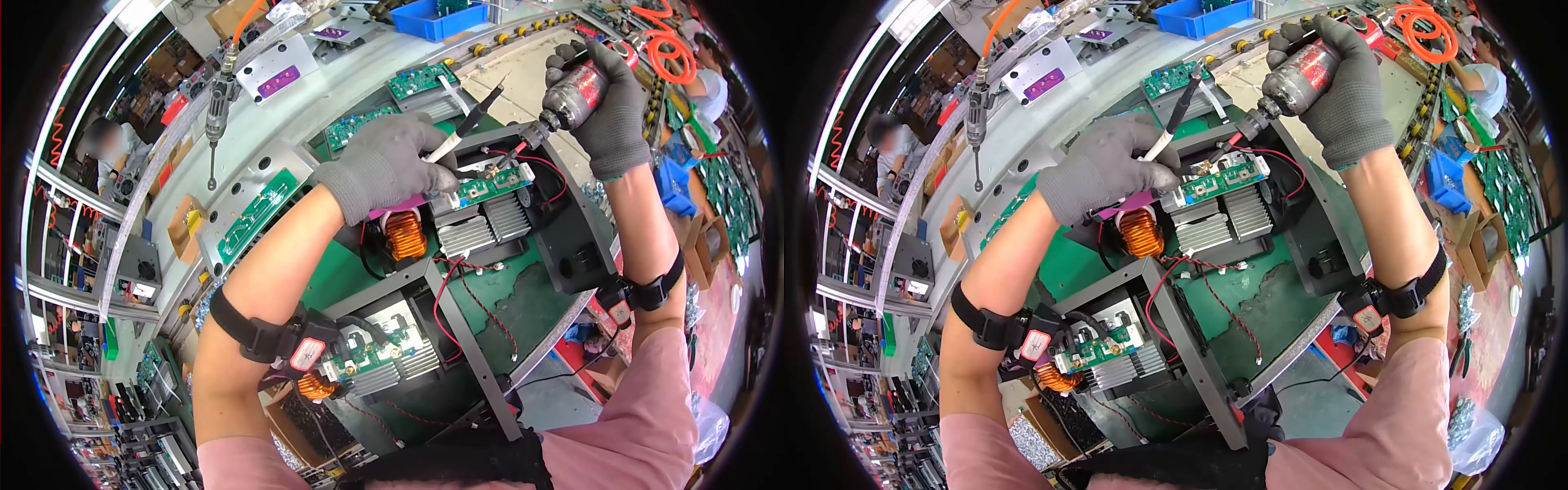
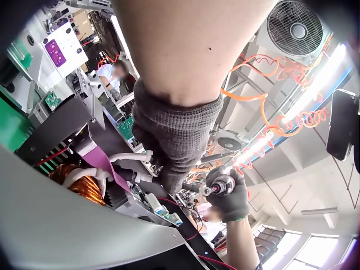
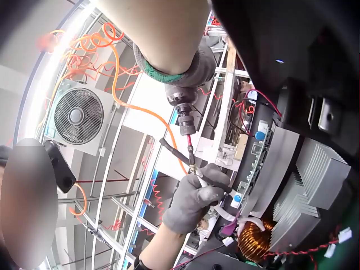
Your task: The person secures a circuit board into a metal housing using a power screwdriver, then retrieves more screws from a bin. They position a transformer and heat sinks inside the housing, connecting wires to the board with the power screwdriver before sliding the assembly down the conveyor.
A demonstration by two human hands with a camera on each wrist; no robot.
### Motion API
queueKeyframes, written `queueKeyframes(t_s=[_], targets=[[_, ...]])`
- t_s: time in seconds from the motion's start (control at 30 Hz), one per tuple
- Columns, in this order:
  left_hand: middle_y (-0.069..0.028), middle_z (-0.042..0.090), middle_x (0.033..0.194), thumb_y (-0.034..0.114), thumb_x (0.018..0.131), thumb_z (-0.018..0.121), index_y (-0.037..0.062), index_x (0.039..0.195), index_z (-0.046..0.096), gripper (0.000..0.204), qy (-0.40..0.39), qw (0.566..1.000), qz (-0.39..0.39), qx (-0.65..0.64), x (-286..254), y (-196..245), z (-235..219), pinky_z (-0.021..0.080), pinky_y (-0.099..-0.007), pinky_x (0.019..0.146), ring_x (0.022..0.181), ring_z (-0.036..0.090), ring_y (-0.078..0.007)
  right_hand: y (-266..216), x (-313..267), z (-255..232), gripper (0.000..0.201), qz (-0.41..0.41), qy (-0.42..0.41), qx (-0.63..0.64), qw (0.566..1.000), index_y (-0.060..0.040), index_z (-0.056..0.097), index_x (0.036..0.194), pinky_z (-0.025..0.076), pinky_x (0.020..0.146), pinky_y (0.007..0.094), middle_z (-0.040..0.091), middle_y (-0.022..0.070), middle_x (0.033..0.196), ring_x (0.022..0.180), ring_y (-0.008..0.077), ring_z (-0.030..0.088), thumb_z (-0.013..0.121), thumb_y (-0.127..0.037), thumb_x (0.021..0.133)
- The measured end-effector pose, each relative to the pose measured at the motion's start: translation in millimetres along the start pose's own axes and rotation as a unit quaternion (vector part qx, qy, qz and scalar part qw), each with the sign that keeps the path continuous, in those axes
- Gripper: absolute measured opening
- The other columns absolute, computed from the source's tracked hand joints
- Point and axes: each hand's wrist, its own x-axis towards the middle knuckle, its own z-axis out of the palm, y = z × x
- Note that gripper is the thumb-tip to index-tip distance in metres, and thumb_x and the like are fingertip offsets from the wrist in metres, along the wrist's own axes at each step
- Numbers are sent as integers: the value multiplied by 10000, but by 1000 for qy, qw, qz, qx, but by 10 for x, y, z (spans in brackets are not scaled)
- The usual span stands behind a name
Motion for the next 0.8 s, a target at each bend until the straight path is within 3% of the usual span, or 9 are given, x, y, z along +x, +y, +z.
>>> queueKeyframes(t_s=[0.07, 0.17, 0.23, 0.3, 0.37, 0.4, 0.43, 0.5, 0.8], targets=[[-92, 619, 895, 257, 647, 790, 71, 927, 700, 348, -6, 1000, -8, 10, 31, -11, 25, 481, -361, 778, 872, 618, -247, 24, -10, -9, 284, 21, -32, 16, 999, 34, 562, 933, 553, 629, 383, 622, 159, 838, 735, 256, 638, 504, -242, 898], [-116, 627, 915, 323, 625, 794, 61, 991, 685, 463, 96, 989, -36, 110, 114, -19, 95, 490, -365, 765, 858, 632, -251, 57, 10, 41, 273, -12, -56, -24, 998, 20, 553, 1013, 561, 672, 348, 628, 136, 885, 759, 252, 639, 525, -231, 908], [-140, 645, 905, 382, 606, 789, 45, 1032, 665, 557, -19, 987, -137, 76, 209, -16, 48, 510, -375, 717, 799, 648, -255, 22, 78, 75, 274, -64, -33, -93, 993, 2, 571, 1001, 563, 660, 337, 635, 118, 877, 752, 224, 642, 529, -254, 911], [-143, 659, 878, 399, 621, 785, 35, 1015, 662, 550, -39, 986, -137, 81, 285, -27, 47, 526, -379, 659, 740, 654, -255, -13, -8, 228, 270, -47, -37, -133, 989, -14, 590, 977, 559, 632, 324, 641, 102, 860, 740, 202, 645, 531, -269, 915], [-143, 664, 852, 387, 627, 785, 36, 1008, 660, 533, -57, 974, -188, 110, 345, 11, 50, 529, -378, 677, 754, 656, -244, 15, -127, 468, 286, -31, 7, -122, 992, -14, 552, 1027, 530, 575, 332, 628, 105, 726, 627, 221, 624, 633, -146, 787], [-144, 665, 854, 398, 644, 772, 49, 1014, 659, 521, -57, 967, -231, 95, 384, 26, 74, 521, -384, 734, 788, 657, -258, 59, -116, 472, 386, -44, 4, -115, 992, -14, 528, 1064, 515, 560, 323, 614, 97, 710, 611, 231, 606, 659, -222, 766], [-144, 665, 854, 398, 644, 772, 49, 1014, 659, 521, -55, 967, -233, 91, 406, 20, 93, 521, -384, 734, 788, 657, -258, 69, -70, 406, 386, -42, 2, -118, 992, -14, 528, 1064, 515, 560, 323, 614, 97, 710, 611, 231, 606, 659, -222, 766], [-130, 677, 1040, 481, 654, 760, 70, 1042, 684, 571, -30, 963, -228, 139, 417, 32, 109, 530, -404, 808, 927, 666, -292, 44, 35, 274, 261, -36, -44, -177, 983, -20, 601, 960, 552, 602, 318, 646, 96, 852, 730, 196, 646, 529, -268, 917], [-112, 680, 1048, 478, 633, 802, 67, 1063, 678, 608, -26, 962, -245, 118, 398, 62, 99, 536, -395, 798, 928, 667, -272, 168, 36, 206, 252, -90, -30, -159, 983, -10, 590, 1039, 549, 702, 321, 647, 93, 922, 803, 208, 646, 533, -220, 912]])
